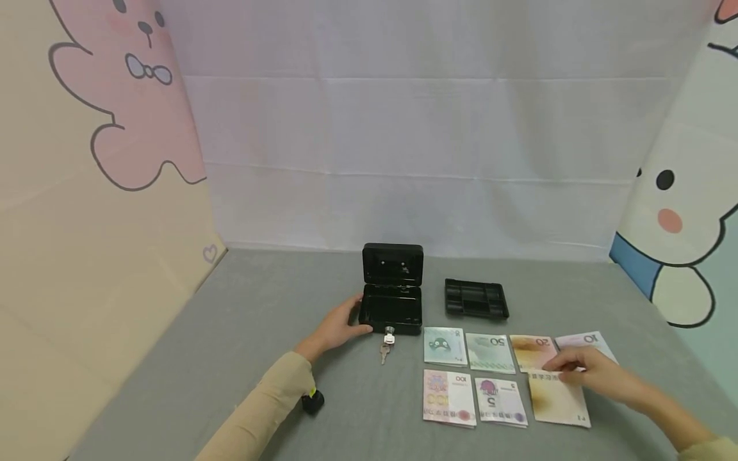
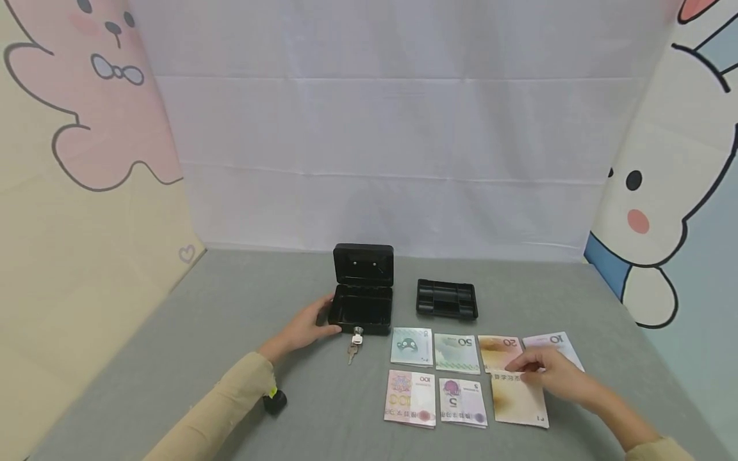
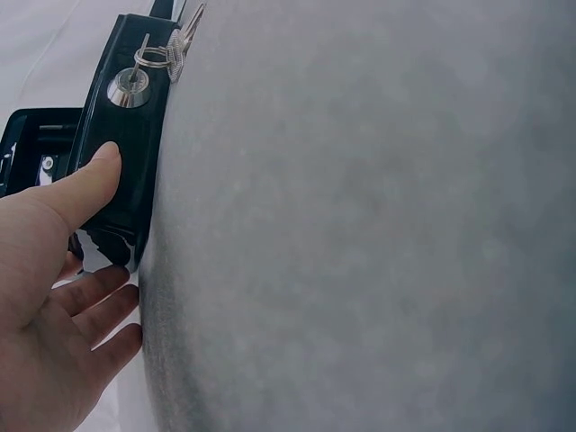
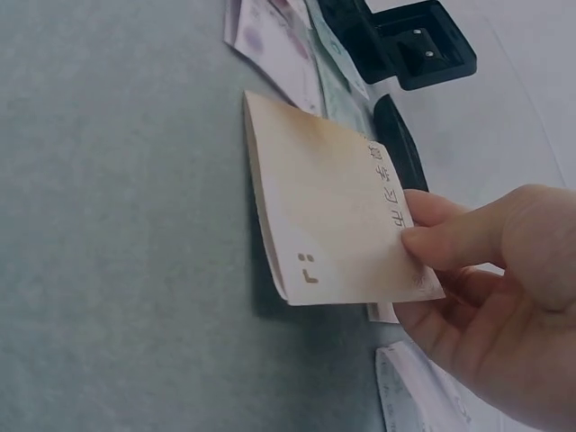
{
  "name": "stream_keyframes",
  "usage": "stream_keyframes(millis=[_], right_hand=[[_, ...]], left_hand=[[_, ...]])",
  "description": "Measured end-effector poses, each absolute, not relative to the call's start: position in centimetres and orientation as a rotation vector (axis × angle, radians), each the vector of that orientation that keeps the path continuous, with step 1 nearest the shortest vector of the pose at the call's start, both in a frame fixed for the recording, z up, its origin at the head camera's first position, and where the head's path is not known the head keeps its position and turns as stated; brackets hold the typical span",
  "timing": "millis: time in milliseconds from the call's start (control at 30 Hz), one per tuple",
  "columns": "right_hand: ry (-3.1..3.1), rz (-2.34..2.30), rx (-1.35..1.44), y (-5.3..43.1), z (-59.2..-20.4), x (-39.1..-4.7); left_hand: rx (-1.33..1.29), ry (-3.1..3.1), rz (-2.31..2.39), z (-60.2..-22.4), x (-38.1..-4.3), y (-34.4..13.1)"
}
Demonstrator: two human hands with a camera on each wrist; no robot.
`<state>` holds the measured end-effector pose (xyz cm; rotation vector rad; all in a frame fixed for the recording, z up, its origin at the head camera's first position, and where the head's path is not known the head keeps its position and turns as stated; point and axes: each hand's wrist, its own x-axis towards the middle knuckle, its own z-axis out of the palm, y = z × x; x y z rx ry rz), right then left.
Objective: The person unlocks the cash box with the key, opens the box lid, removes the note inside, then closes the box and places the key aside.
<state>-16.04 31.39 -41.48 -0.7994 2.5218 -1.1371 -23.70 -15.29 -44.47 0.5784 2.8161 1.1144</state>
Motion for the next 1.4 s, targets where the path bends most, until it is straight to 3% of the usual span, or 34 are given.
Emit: stream_keyframes(millis=[200,567,1100,1400], right_hand=[[2.569,-1.155,-0.947,30.9,-42.8,-15.9],[2.636,-1.064,-0.786,30.5,-42.7,-15.1],[2.717,-1.107,-0.858,30.7,-43.0,-14.9],[2.806,-1.009,-0.740,30.4,-41.8,-15.3]], left_hand=[[0.574,2.810,1.119,-44.4,-23.7,-15.3],[0.567,2.806,1.122,-44.4,-23.8,-15.2],[0.563,2.813,1.112,-44.6,-23.8,-15.3],[0.565,2.825,1.093,-44.5,-23.8,-15.2]])
